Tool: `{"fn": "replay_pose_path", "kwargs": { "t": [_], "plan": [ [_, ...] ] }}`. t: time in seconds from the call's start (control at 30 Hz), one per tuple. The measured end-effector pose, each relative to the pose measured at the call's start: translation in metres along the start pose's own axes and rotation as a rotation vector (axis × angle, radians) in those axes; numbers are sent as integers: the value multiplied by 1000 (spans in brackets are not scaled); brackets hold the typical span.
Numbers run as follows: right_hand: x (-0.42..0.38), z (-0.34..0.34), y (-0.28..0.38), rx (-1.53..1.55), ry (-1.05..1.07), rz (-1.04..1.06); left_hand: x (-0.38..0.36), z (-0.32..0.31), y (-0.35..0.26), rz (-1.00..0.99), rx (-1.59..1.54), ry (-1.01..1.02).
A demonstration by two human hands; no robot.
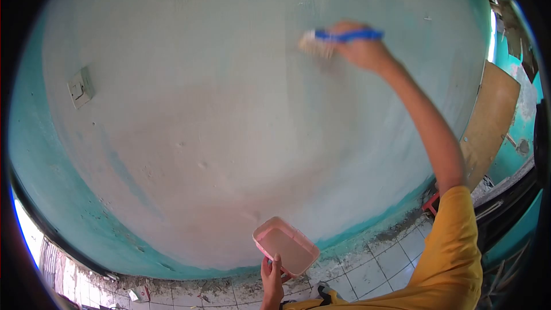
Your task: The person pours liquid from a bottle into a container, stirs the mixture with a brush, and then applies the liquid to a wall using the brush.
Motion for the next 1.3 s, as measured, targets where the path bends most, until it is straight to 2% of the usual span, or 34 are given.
{"fn": "replay_pose_path", "kwargs": {
  "t": [0.1, 0.2, 0.3, 0.33, 0.37, 0.4, 0.47, 0.57, 0.6, 0.63, 0.67, 0.73, 0.8, 0.87, 0.97, 1.0, 1.07, 1.1, 1.17, 1.27, 1.3],
  "plan": [
    [62, 54, -32, -175, -306, -26, 3, -1, 2, -8, 26, -11],
    [71, 67, -18, -190, -351, -51, 4, -1, 4, 3, 37, -25],
    [19, 22, 25, -284, -199, 174, 4, 3, 4, 14, 40, -12],
    [-13, -4, 38, -232, -90, 61, 3, 2, 4, 18, 40, 1],
    [-45, -27, 57, -166, 13, 99, 2, 1, 3, 15, 36, 4],
    [-75, -37, 83, -115, -40, 268, 1, -2, 1, 5, 28, 3],
    [-109, -51, 122, 134, 337, 208, -3, -5, -1, -5, 19, 5],
    [-108, -49, 127, 279, 428, 129, -3, -5, -1, 11, 8, 1],
    [-96, -50, 113, 245, 363, 98, -2, -3, 0, 21, 17, 7],
    [-72, -46, 98, 92, 350, 146, -1, -3, 1, 33, 27, 12],
    [-46, -43, 76, 19, 375, 86, -3, -4, 0, 30, 27, 12],
    [11, -13, 34, 21, 173, 11, -6, -7, -5, -3, -4, 10],
    [59, 20, -2, -113, -91, -35, -4, -6, -4, 6, 2, 15],
    [92, 54, -12, -120, -218, -158, -3, -2, 3, 21, 9, 16],
    [95, 64, 14, -235, -330, -51, -3, 2, 5, 11, 22, -2],
    [81, 55, 26, -267, -357, 66, -7, -2, 1, -4, 7, -20],
    [37, 10, 51, -296, -181, 210, -9, -1, 1, -20, -13, -39],
    [8, 2, 82, -227, -174, 255, -7, 3, 4, -30, -17, -37],
    [-53, -31, 120, -92, 6, 325, -4, 8, 4, -41, -22, -36],
    [-113, -69, 158, 103, 457, 221, -5, 6, 3, -2, -10, 39],
    [-111, -68, 157, 103, 458, 218, -6, 6, 3, 16, -2, 21]
  ]
}}
Point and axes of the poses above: each hand's wrist, its own x-axis towards the middle knuckle, its own z-axis out of the back of the hand, y = z × x, the point moved 6 cm from there along x, towards the middle knuckle, and after that the axes turned 7 degrees about -x, right-handed, at the moved point
